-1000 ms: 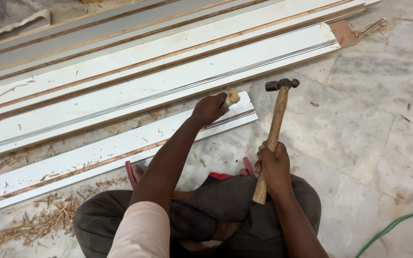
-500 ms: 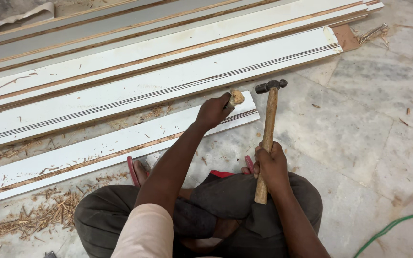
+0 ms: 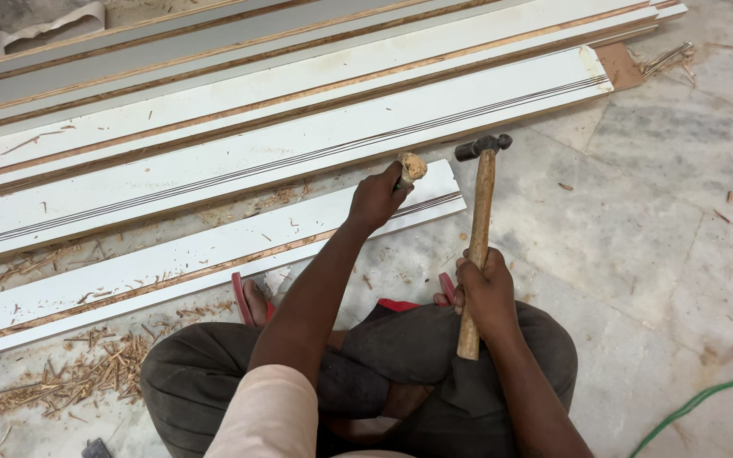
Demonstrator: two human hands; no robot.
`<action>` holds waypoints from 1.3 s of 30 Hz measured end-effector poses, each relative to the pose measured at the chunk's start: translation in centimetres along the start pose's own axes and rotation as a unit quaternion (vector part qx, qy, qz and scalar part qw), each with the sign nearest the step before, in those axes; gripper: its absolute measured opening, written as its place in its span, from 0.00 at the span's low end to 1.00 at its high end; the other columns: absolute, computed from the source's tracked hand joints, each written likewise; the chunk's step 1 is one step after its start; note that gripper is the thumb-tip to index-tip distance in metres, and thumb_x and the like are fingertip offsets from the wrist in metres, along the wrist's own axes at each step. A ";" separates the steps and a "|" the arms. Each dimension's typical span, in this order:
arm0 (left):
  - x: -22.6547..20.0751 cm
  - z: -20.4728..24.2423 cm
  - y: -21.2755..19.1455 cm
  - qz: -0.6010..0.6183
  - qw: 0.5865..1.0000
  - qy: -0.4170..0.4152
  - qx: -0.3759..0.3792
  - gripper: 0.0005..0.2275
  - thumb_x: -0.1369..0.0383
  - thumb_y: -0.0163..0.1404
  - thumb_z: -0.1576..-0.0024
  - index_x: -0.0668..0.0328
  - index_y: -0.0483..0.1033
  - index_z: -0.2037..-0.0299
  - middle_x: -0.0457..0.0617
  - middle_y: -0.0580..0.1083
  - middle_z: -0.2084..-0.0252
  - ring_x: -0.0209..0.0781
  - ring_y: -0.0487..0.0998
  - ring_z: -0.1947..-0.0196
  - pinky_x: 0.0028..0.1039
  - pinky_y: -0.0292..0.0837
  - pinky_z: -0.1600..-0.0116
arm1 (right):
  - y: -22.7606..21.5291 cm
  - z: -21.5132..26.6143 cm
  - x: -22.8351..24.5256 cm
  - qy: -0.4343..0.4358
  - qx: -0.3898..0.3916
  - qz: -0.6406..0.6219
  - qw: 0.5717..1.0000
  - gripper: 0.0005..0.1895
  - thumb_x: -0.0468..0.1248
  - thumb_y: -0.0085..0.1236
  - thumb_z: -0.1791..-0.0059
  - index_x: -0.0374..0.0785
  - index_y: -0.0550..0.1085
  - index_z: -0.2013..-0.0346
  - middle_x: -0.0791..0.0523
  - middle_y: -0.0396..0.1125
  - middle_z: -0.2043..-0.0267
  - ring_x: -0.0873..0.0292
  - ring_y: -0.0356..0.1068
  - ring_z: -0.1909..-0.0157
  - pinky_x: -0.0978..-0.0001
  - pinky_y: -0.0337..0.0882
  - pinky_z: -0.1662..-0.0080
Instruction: The person sits on the floor and repeatedly hammers a small wooden block against the edge of a long white wooden plank. The person uses a hammer in the right hand and holds the block with the left hand, striking along the plank's edge.
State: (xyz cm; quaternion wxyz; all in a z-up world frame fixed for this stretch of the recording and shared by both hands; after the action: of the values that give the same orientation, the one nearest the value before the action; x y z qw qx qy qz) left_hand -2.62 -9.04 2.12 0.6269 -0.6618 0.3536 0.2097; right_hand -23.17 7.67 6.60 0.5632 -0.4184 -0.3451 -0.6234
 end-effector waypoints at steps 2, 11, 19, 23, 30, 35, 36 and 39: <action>0.5 0.2 -0.3 -0.005 1.000 -0.019 -0.024 0.17 0.60 0.55 0.39 0.59 0.70 0.45 0.55 0.81 0.65 0.56 0.83 0.64 0.44 0.75 0.60 | 0.0 0.0 0.2 -0.003 0.003 0.003 1.000 0.14 0.36 0.50 0.48 0.31 0.65 0.52 0.55 0.63 0.71 0.65 0.60 0.82 0.69 0.63 0.79; 0.6 1.7 -2.2 0.036 0.990 -0.072 -0.112 0.19 0.61 0.54 0.40 0.60 0.69 0.41 0.56 0.81 0.66 0.54 0.83 0.67 0.42 0.77 0.62 | 0.7 0.3 0.7 0.014 0.015 -0.026 0.999 0.10 0.35 0.48 0.47 0.30 0.62 0.58 0.54 0.60 0.74 0.65 0.59 0.83 0.64 0.75 0.77; -1.2 0.8 1.4 -0.042 0.999 0.020 0.012 0.17 0.60 0.54 0.40 0.56 0.70 0.44 0.55 0.80 0.67 0.57 0.82 0.67 0.45 0.75 0.62 | 0.5 0.1 0.6 0.000 0.015 -0.001 1.000 0.08 0.35 0.47 0.47 0.31 0.62 0.60 0.53 0.61 0.75 0.64 0.59 0.83 0.63 0.73 0.77; -1.0 0.8 1.3 -0.036 0.999 0.016 0.030 0.16 0.61 0.54 0.40 0.53 0.70 0.45 0.55 0.80 0.67 0.57 0.81 0.66 0.46 0.74 0.61 | 0.6 0.2 0.3 0.009 0.018 -0.034 0.999 0.09 0.35 0.47 0.47 0.31 0.61 0.60 0.54 0.60 0.75 0.65 0.58 0.83 0.64 0.76 0.76; -2.0 0.6 1.9 -0.052 0.995 0.056 0.066 0.14 0.62 0.55 0.41 0.52 0.71 0.48 0.52 0.80 0.64 0.55 0.81 0.62 0.45 0.73 0.59 | -0.9 2.0 4.2 -0.061 -0.014 -0.004 0.998 0.13 0.34 0.48 0.48 0.31 0.64 0.51 0.55 0.62 0.73 0.65 0.60 0.82 0.70 0.63 0.80; -2.1 0.3 1.6 -0.042 0.995 0.052 0.071 0.13 0.62 0.55 0.41 0.51 0.71 0.49 0.52 0.80 0.65 0.55 0.81 0.62 0.45 0.74 0.59 | -3.3 4.3 8.3 -0.158 -0.074 0.010 0.985 0.13 0.33 0.47 0.47 0.31 0.64 0.48 0.55 0.63 0.72 0.66 0.62 0.80 0.72 0.65 0.77; -1.9 0.4 1.8 -0.044 0.995 0.050 0.075 0.13 0.62 0.55 0.41 0.51 0.71 0.48 0.52 0.80 0.65 0.55 0.81 0.62 0.45 0.74 0.59 | -3.1 4.3 8.0 -0.158 -0.082 0.018 0.984 0.13 0.32 0.46 0.47 0.31 0.63 0.49 0.56 0.63 0.72 0.66 0.62 0.81 0.71 0.66 0.78; -1.9 0.3 2.4 -0.069 0.992 0.074 0.078 0.15 0.62 0.55 0.41 0.50 0.71 0.46 0.53 0.80 0.61 0.56 0.81 0.59 0.47 0.73 0.57 | -0.4 4.5 4.6 -0.124 -0.069 0.057 0.988 0.13 0.33 0.47 0.49 0.31 0.61 0.51 0.55 0.65 0.73 0.65 0.64 0.82 0.69 0.67 0.79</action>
State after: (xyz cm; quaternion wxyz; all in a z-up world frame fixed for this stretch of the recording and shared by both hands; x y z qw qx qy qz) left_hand -5.55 -8.29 1.83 0.6618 -0.6472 0.3678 0.0887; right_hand -23.05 9.85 12.64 0.5205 -0.5497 -0.3438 -0.5555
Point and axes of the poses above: each hand's wrist, its own z-axis away from the middle knuckle, its own y-axis out of the palm, x = y × z, the point moved 10 cm from there along -z, towards the middle knuckle
